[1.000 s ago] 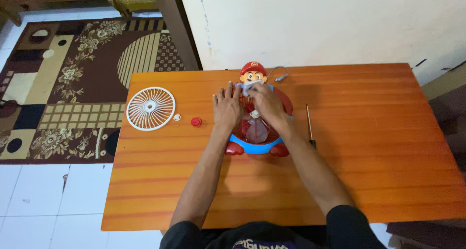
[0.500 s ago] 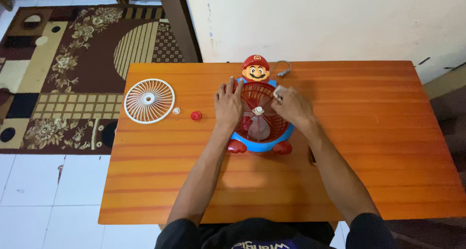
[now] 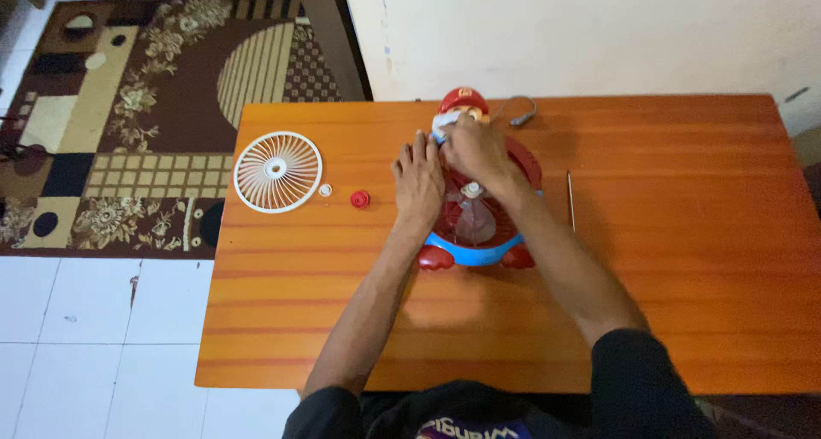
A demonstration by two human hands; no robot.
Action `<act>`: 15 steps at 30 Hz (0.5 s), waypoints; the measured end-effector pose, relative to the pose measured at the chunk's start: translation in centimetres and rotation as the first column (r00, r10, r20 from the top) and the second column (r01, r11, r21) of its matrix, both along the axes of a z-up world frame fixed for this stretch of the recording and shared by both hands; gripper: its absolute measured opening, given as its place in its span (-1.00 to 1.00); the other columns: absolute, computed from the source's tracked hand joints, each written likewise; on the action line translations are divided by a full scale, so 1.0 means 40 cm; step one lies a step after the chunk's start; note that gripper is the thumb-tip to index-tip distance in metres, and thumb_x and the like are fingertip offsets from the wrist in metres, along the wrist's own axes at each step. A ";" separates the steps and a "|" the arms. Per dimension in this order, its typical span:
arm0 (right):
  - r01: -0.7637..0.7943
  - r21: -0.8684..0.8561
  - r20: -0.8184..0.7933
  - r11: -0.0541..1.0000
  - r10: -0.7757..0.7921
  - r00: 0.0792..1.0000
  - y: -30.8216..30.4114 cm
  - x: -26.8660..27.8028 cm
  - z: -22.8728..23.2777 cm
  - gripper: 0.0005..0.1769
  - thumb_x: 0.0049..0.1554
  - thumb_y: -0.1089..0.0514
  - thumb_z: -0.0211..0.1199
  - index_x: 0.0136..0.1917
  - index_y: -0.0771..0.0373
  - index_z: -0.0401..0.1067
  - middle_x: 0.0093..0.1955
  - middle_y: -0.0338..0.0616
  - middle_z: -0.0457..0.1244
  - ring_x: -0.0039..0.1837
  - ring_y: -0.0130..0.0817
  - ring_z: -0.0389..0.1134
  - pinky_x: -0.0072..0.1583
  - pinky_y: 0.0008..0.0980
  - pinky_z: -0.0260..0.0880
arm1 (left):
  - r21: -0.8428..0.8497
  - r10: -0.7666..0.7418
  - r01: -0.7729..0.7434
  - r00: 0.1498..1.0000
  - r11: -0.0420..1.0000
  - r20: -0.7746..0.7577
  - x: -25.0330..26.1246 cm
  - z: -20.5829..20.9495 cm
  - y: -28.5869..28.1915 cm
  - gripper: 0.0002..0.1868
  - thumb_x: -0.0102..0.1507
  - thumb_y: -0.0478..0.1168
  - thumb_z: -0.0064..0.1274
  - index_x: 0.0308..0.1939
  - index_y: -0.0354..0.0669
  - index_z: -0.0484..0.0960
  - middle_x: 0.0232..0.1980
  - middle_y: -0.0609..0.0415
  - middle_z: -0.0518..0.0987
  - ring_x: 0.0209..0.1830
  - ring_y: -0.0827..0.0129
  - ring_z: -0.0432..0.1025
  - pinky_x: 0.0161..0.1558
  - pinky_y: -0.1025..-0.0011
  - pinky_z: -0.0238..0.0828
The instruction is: The person assembles a Mario-themed desk fan on a wooden table. They use a screwdriver to secure the fan blade to the motor shaft, apply lubricant to the central hub, and attach the front protective grill.
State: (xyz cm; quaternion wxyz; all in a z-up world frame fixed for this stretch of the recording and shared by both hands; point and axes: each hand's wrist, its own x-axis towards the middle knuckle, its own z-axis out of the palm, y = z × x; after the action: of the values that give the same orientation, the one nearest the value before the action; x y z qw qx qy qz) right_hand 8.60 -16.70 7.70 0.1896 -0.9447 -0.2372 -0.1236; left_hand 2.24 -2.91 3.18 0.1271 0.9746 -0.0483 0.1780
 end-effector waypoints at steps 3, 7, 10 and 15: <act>0.099 0.068 0.125 0.993 -0.107 0.986 -0.070 0.013 0.030 -0.74 0.11 0.14 0.31 0.08 0.16 0.62 0.00 0.13 0.32 -0.01 0.08 0.41 0.00 0.02 0.44 | 0.013 -0.038 0.038 0.999 0.999 0.011 -0.001 0.009 -0.015 -0.40 0.24 -0.26 -0.03 0.39 -0.21 0.37 0.46 -0.06 0.33 0.36 -0.01 0.28 0.25 -0.01 0.27; 0.216 0.199 0.217 0.956 -0.258 0.941 -0.184 0.011 0.044 -0.80 0.18 0.17 0.28 0.06 0.22 0.61 0.01 0.03 0.32 -0.03 -0.03 0.41 -0.03 -0.08 0.45 | -0.055 -0.036 0.040 0.997 0.998 0.061 0.008 -0.008 0.007 -0.42 0.25 -0.25 0.01 0.38 -0.18 0.39 0.47 -0.03 0.34 0.37 -0.02 0.28 0.26 0.00 0.27; 0.100 0.302 0.145 0.948 -0.149 0.978 -0.199 0.018 0.041 -0.75 0.20 0.16 0.25 0.12 0.24 0.59 -0.01 0.01 0.29 -0.02 -0.07 0.40 -0.02 -0.13 0.46 | -0.024 -0.034 0.035 0.998 0.999 0.048 0.005 -0.009 0.010 -0.39 0.24 -0.24 0.02 0.41 -0.18 0.38 0.47 -0.04 0.33 0.34 -0.04 0.27 0.23 0.00 0.27; 0.062 0.186 0.013 0.981 -0.065 0.998 -0.099 0.045 -0.004 -0.77 0.17 0.05 0.32 0.07 0.12 0.63 -0.06 0.05 0.28 -0.08 -0.01 0.38 -0.08 -0.05 0.41 | 0.018 -0.054 0.054 0.998 0.998 0.023 0.006 0.013 -0.015 -0.36 0.21 -0.23 0.06 0.40 -0.17 0.38 0.49 0.00 0.32 0.36 0.01 0.27 0.24 0.03 0.28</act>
State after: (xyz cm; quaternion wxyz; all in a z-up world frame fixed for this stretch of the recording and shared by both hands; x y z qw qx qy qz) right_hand 10.38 -20.65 7.53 0.2703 -0.9289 -0.1962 -0.1602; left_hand 2.47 -3.50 3.72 0.1230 0.9718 -0.0777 0.1854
